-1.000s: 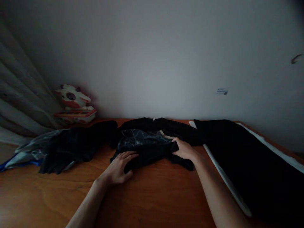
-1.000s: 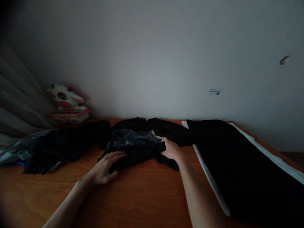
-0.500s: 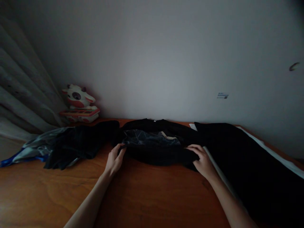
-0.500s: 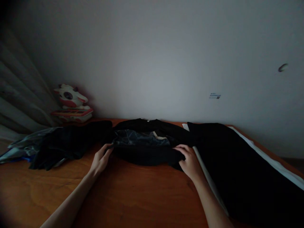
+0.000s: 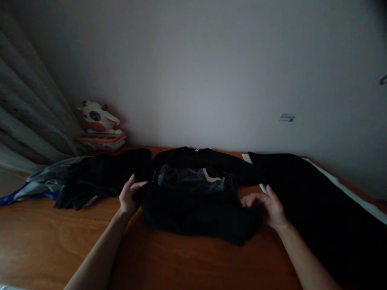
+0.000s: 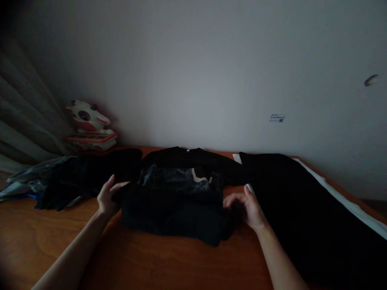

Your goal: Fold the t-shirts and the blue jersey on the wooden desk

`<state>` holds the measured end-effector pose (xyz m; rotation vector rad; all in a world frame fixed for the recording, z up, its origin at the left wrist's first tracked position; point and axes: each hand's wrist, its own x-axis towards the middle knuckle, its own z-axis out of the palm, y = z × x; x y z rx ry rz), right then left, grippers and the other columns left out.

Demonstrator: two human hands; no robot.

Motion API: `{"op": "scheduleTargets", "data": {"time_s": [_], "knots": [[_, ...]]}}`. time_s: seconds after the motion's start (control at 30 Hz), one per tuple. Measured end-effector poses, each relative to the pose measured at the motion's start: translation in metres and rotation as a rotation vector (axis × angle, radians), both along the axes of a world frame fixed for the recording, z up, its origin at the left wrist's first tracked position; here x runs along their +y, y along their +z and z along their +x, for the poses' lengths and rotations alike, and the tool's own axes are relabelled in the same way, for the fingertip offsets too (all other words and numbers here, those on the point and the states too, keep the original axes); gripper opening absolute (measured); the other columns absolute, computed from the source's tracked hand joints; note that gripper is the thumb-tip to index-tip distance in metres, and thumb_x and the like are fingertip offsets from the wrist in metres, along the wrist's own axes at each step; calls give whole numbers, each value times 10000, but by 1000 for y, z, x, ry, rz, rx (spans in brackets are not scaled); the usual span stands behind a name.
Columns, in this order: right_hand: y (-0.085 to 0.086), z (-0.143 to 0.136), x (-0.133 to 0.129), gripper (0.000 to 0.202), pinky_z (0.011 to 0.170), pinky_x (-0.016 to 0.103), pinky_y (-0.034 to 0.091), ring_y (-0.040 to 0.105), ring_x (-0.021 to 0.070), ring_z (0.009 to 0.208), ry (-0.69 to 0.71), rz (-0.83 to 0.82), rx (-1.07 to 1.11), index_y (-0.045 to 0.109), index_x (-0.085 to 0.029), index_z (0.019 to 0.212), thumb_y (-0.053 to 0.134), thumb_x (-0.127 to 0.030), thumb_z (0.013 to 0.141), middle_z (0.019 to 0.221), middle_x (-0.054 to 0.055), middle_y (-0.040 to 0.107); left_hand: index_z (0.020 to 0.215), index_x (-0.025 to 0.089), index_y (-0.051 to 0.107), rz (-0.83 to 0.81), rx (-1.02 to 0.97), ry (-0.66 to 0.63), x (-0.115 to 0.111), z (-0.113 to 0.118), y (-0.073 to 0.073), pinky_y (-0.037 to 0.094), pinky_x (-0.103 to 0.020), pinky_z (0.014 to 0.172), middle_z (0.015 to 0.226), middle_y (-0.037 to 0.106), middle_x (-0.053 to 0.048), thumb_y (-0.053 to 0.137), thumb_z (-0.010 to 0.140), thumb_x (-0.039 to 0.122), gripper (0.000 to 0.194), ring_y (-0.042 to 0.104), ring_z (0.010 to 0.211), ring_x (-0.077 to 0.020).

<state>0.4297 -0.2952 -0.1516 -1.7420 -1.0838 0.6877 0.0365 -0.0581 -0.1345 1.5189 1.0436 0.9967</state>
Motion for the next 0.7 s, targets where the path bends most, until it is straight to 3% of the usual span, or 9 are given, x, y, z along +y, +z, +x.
{"op": "scheduleTargets", "data": {"time_s": [0.1,0.17,0.23,0.37,0.47,0.57,0.63,0.7], "knots": [[1,0,6,747,902,440,543,701,288,833,-63,86,68,648,-249,729,268,-881,848,758,105,714,636,199,675,-118,-151,-31,4,4,7,556,-411,627,604,646,-91,247,849,775,749,636,588,-246],[-4,2,10,613,898,430,536,698,291,887,-215,53,-117,669,-252,861,496,-836,798,879,100,740,634,209,646,-77,-147,69,9,7,6,560,-377,633,576,624,-63,291,836,766,691,636,592,-229],[-9,4,12,538,874,433,534,695,300,905,-284,-42,-305,662,-261,891,593,-780,766,942,99,748,654,216,635,-8,-63,167,14,9,0,553,-342,628,595,638,-46,392,803,760,615,643,618,-222],[-16,1,12,439,819,394,534,698,285,883,-230,-176,-454,661,-265,845,654,-698,770,922,78,746,794,211,711,119,227,196,16,12,-14,535,-321,680,758,728,-45,607,717,725,530,685,755,-251],[-15,-5,13,323,777,352,522,695,258,829,-91,-149,-500,668,-259,805,654,-582,800,868,62,731,857,213,749,259,470,88,13,14,-17,535,-341,762,869,755,-65,594,742,724,546,702,847,-275],[-14,-6,16,269,776,343,514,699,251,820,-9,-114,-437,665,-257,783,578,-503,848,848,61,740,892,221,758,361,553,-41,11,15,-17,537,-345,831,950,766,-75,601,765,689,510,706,910,-274],[-16,0,17,301,790,352,520,706,262,848,-108,-63,-333,664,-253,822,560,-534,849,861,69,750,935,227,758,375,565,-77,12,14,-19,543,-343,836,972,771,-71,617,761,666,492,709,911,-268],[-19,11,16,366,785,365,531,708,278,862,-301,11,-217,652,-244,833,571,-601,811,850,83,750,949,230,758,356,560,-75,15,12,-22,553,-346,824,977,777,-67,632,732,651,490,716,894,-268]]}}
